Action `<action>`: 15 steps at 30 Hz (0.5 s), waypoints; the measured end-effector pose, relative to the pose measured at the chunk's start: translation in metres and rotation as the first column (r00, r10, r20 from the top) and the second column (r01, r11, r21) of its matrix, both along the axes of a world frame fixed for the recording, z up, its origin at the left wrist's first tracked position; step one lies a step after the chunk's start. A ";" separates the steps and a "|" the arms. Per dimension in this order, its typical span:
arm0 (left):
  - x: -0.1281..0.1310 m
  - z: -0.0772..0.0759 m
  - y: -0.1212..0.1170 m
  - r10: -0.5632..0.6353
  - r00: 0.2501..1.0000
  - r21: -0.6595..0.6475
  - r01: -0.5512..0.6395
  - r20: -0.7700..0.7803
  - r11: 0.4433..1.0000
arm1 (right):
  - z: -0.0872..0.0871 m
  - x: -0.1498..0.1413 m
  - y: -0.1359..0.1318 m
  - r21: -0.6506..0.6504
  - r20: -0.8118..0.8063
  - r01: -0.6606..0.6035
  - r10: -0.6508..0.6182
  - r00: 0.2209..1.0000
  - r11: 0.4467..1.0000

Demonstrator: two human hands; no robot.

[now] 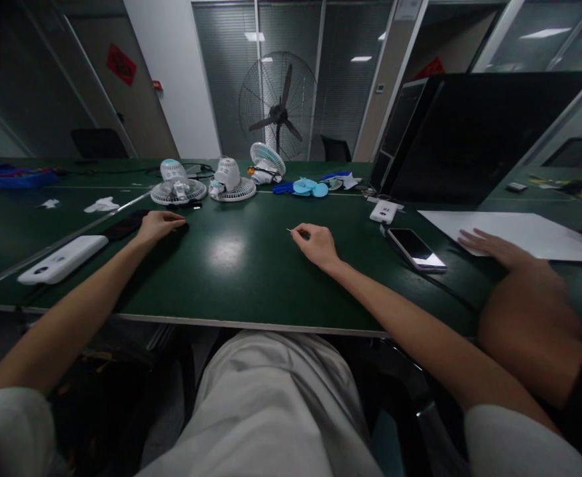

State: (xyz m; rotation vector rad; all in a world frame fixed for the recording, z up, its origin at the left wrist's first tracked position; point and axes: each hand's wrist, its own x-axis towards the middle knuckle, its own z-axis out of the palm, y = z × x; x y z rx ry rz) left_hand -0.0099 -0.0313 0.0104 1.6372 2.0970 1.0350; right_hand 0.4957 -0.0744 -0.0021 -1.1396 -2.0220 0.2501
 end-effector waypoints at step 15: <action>-0.003 -0.001 0.001 -0.028 0.998 -0.013 0.029 0.063 1.000 | 0.005 -0.002 -0.004 -0.026 0.013 0.002 -0.002 1.000 1.000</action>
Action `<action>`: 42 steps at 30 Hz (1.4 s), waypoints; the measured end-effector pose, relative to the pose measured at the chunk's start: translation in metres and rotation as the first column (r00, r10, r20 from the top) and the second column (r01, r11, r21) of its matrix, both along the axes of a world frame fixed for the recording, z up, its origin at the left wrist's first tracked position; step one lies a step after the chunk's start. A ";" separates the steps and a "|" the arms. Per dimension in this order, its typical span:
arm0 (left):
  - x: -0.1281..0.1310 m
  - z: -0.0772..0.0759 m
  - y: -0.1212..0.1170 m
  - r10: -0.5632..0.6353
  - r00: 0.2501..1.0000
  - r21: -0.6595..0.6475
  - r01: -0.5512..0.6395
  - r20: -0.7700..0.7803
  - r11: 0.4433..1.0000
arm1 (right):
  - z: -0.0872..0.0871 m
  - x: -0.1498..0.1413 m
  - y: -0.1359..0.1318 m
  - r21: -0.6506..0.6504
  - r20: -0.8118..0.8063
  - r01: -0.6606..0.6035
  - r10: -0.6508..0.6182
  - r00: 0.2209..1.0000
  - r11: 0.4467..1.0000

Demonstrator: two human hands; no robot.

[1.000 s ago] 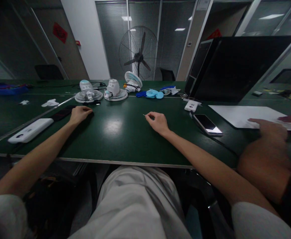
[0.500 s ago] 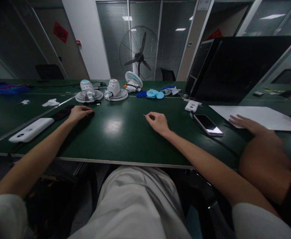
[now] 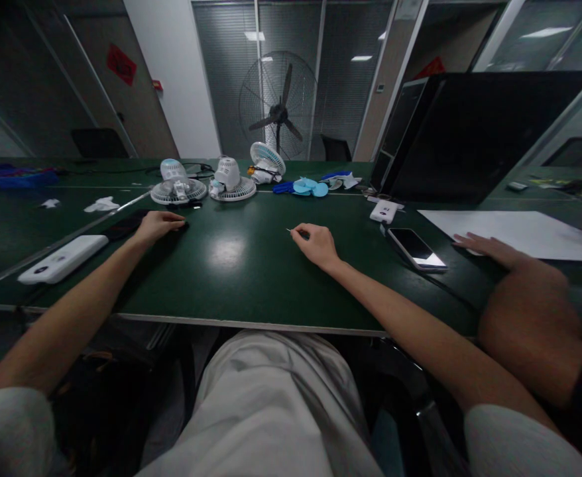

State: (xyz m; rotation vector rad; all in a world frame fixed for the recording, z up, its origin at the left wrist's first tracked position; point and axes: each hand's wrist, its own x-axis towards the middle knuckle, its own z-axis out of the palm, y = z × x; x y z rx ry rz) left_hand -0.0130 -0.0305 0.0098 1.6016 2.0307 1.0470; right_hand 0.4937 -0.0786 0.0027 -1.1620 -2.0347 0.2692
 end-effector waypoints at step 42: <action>0.030 0.003 -0.001 -0.136 0.946 -0.024 0.150 0.295 0.988 | 0.000 0.000 0.001 -0.030 0.019 -0.050 0.050 0.999 0.998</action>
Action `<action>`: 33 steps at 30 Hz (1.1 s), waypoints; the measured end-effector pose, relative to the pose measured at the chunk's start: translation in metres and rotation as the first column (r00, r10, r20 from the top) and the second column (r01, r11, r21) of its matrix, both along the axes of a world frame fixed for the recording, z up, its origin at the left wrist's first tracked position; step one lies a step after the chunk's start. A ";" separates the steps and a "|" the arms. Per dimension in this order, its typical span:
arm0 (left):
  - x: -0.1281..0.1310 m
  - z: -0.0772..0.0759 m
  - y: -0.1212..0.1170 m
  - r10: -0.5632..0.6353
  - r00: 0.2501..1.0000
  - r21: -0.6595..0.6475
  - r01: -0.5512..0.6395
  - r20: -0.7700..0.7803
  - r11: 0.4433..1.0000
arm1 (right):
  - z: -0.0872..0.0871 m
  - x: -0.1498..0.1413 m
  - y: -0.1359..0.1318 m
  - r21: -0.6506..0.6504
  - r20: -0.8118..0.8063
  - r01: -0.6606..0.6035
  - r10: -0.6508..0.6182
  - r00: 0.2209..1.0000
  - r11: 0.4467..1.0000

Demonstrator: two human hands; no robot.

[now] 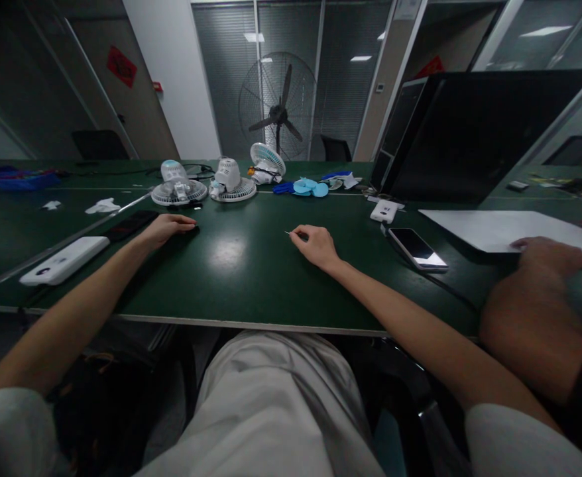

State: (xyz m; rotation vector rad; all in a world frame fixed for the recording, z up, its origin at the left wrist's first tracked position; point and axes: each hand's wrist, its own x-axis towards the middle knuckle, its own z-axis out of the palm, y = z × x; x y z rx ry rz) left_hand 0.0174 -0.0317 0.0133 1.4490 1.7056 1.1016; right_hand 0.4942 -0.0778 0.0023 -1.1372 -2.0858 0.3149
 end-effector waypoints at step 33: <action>0.219 -0.018 -0.027 -0.564 0.724 0.215 0.671 -0.397 0.710 | -0.001 0.003 0.002 0.008 0.171 -0.099 0.096 0.981 0.995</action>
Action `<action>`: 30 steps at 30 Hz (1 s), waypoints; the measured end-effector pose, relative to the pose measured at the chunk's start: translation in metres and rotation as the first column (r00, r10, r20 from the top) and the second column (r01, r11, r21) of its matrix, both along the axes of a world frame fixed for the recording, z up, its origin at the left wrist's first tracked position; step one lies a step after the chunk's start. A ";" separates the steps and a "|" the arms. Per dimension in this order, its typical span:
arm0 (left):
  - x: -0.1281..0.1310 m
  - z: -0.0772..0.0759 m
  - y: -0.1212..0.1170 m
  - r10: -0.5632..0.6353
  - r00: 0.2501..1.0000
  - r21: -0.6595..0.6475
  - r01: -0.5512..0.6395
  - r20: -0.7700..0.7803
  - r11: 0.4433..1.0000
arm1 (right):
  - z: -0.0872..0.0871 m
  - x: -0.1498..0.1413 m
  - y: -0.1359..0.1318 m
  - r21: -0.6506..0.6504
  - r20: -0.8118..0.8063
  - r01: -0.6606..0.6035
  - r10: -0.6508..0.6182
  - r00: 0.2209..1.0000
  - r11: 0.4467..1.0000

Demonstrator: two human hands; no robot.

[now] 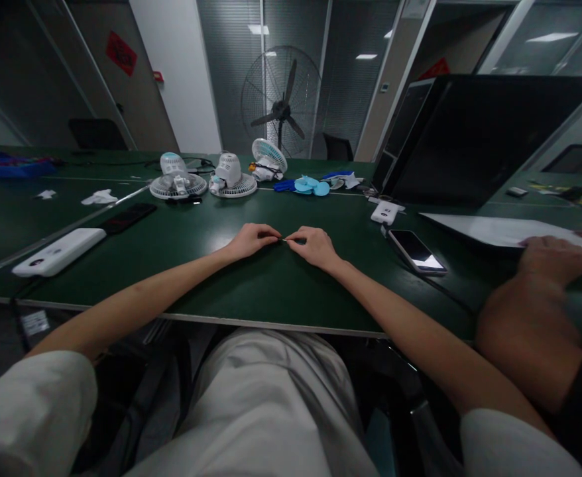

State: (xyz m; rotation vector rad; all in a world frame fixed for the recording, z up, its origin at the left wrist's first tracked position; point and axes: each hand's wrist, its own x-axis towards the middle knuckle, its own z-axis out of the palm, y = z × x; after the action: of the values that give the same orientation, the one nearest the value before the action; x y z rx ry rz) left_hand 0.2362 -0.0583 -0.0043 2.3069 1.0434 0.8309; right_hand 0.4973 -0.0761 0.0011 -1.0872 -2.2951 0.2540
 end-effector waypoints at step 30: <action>-0.001 0.001 0.000 -0.121 0.993 -0.017 0.121 -0.003 0.993 | 0.002 0.001 -0.003 -0.031 -0.057 -0.087 0.085 0.995 0.996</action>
State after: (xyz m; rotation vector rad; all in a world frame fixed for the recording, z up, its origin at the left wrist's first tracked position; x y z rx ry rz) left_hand 0.2357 -0.0587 -0.0036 2.3319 0.8989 0.7673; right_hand 0.4983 -0.0792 0.0029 -0.9862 -2.2981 0.3541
